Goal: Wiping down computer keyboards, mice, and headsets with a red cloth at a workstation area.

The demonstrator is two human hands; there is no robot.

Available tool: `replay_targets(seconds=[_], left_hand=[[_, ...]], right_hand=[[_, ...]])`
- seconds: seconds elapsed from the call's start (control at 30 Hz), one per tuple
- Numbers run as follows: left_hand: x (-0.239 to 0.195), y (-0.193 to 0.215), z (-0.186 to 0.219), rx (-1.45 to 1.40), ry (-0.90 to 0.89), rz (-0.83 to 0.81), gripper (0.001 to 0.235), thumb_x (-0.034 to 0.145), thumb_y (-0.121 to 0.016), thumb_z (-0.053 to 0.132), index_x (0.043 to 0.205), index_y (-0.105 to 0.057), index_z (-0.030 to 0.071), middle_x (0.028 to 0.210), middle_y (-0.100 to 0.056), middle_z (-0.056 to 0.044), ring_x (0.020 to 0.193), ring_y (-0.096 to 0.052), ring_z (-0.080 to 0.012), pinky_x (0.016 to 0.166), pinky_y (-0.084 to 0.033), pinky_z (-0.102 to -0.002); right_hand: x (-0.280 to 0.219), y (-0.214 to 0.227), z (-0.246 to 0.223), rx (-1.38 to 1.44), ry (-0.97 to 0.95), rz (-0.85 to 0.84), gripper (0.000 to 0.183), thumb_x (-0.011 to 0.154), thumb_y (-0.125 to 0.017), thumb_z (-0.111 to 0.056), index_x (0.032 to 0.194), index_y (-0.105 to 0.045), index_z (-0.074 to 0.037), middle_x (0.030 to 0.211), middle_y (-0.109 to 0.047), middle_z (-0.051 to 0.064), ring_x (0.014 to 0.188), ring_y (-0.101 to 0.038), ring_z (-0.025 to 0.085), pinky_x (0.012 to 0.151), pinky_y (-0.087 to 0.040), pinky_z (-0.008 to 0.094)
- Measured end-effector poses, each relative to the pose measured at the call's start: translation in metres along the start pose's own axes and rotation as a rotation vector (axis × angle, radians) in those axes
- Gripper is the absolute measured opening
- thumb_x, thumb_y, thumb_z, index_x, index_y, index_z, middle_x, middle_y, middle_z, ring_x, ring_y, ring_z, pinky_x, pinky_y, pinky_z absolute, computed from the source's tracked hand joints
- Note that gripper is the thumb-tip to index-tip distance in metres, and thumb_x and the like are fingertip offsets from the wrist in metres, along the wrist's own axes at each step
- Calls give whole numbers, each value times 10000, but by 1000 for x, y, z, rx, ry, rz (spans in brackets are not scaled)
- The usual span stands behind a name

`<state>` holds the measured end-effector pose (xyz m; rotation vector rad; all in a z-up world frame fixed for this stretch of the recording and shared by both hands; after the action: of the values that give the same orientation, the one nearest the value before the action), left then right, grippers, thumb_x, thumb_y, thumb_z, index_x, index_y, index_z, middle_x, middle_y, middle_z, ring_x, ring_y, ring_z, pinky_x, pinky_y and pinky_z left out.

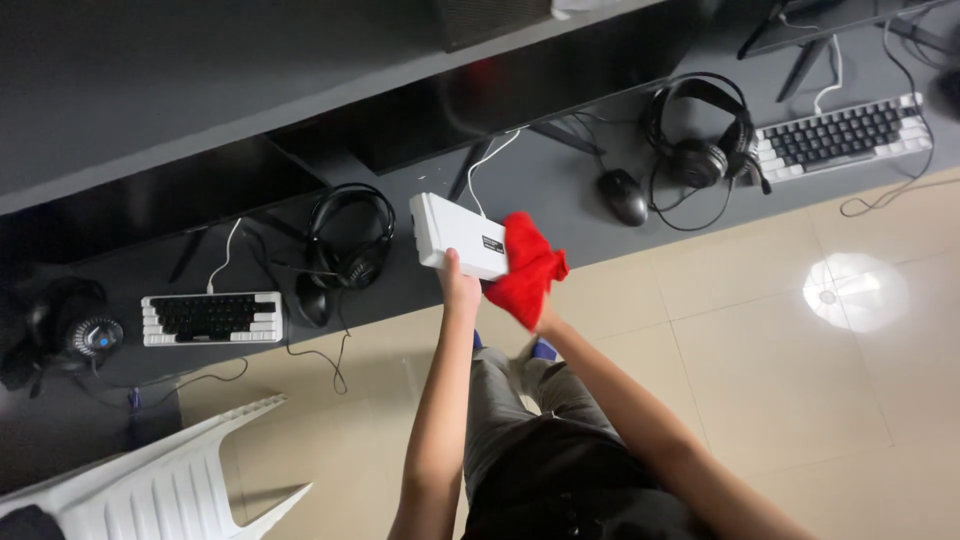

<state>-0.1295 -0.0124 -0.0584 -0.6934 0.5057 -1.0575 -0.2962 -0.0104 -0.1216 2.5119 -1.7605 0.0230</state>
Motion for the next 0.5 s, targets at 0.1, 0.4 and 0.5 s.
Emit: replay_targets(seconds=[0.1, 0.4, 0.5], left_hand=[[4, 12, -24, 213, 55, 37, 1058, 803, -778, 606, 1559, -244, 92, 1535, -406, -162, 1419, -434, -336, 1163, -377, -510], [-1, -56, 3, 212, 229, -328, 978, 969, -128, 786, 1642, -229, 83, 1677, -311, -118, 1535, -329, -254, 1256, -269, -413], [-3, -66, -9, 331, 139, -312, 961, 981, -150, 782, 1650, -216, 95, 1690, -283, -99, 1554, -276, -239, 1274, -222, -402]], right_hand=[[-3, -11, -39, 75, -10, -101, 571, 962, -711, -219, 1459, -513, -18, 1402, -582, 153, 1282, -560, 273, 1110, -468, 407], [63, 4, -243, -163, 212, -49, 526, 891, -817, -130, 1343, -573, -16, 1311, -597, 156, 1204, -574, 271, 1028, -479, 410], [74, 14, -246, 10, 127, -35, 495, 854, -812, -132, 1286, -590, -37, 1222, -641, 123, 1117, -616, 223, 965, -525, 368]])
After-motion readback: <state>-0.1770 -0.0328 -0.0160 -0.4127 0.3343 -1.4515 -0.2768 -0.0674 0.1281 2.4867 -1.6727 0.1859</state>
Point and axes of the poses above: each hand's wrist, its own x-axis towards the middle knuckle, its own y-axis out of the back of the hand, z = x × y, the point moved 1 cm from there along x, towards the middle knuckle
